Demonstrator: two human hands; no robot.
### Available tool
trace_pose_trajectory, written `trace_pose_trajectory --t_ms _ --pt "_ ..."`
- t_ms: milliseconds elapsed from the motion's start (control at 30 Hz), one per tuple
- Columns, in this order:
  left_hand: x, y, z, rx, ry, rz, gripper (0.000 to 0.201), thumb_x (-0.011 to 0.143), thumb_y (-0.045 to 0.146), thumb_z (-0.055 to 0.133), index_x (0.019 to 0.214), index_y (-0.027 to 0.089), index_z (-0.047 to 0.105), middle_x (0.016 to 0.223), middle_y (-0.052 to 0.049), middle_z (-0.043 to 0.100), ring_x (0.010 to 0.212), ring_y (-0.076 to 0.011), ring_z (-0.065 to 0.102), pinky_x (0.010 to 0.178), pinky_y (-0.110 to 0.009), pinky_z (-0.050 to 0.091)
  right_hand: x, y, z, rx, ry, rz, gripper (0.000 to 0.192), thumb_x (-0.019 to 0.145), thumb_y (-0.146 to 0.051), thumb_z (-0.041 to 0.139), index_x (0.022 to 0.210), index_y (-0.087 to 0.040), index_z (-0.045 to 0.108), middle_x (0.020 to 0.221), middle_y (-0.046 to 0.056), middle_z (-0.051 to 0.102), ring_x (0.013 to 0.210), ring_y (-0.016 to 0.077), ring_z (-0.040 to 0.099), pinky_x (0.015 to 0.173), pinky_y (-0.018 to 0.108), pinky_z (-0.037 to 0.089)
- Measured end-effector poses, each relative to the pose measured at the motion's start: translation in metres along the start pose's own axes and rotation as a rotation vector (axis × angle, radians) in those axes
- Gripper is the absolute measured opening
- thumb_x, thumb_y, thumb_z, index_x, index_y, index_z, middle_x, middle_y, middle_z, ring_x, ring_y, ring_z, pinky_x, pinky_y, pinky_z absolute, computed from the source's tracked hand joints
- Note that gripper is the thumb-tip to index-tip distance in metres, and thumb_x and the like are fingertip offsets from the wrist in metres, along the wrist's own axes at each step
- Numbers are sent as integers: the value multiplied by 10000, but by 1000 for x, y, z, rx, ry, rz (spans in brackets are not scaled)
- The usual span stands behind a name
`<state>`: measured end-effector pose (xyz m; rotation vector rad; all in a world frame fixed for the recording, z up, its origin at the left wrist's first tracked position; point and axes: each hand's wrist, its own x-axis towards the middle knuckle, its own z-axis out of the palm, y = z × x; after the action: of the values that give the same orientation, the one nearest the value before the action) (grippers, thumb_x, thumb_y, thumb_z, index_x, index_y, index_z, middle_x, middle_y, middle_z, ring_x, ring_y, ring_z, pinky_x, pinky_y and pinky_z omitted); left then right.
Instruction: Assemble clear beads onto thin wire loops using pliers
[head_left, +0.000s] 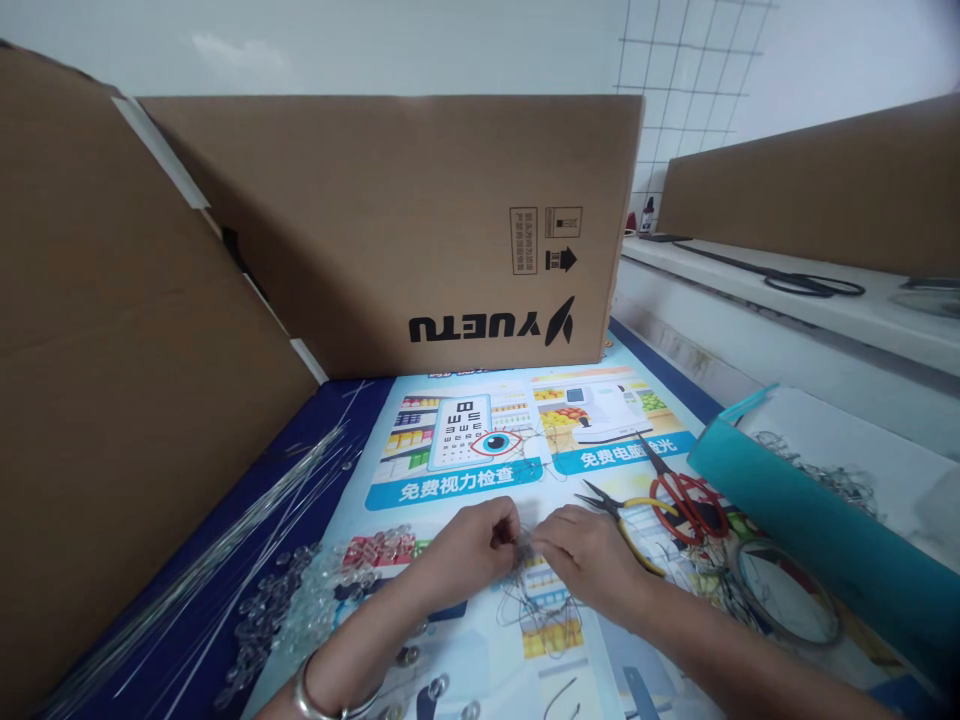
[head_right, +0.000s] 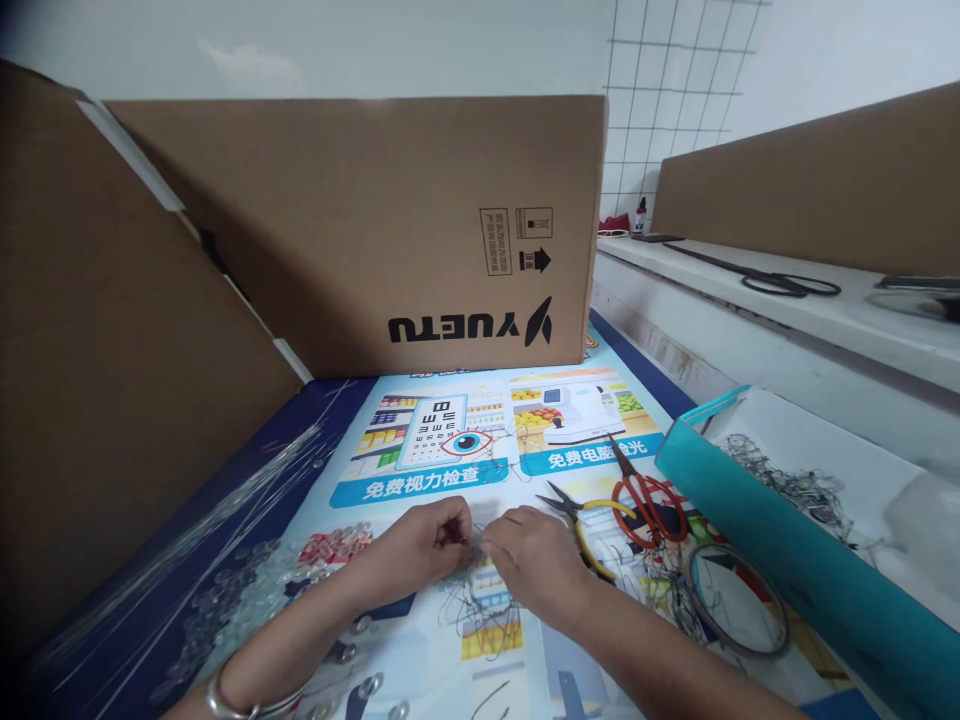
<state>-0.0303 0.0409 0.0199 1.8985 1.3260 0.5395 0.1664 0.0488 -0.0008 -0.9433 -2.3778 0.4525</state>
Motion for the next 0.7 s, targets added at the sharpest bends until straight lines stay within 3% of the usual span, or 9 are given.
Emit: trace_pose_trajectory --t_ms 267,467,700 --pt "-1 3 0 52 24 -29 83 664 121 453 695 178 505 613 40 513 575 -108 442 499 -190 291 1 -4 -3 57 9 49 162 865 -176 481 817 -213 632 796 12 635 777 145 562 704 239 413" --pt "0 -2 1 -26 -17 -37 148 693 132 441 793 187 536 618 43 542 558 -110 475 488 -194 295 1 0 0 95 6 38 163 873 -188 485 848 -225 641 844 7 649 809 143 571 732 245 416" --pt "0 3 1 23 21 -29 124 744 179 433 726 192 555 600 37 567 581 -125 487 522 -208 298 1 0 1 101 15 32 177 878 -190 487 860 -228 659 860 6 662 813 140 580 737 247 422"
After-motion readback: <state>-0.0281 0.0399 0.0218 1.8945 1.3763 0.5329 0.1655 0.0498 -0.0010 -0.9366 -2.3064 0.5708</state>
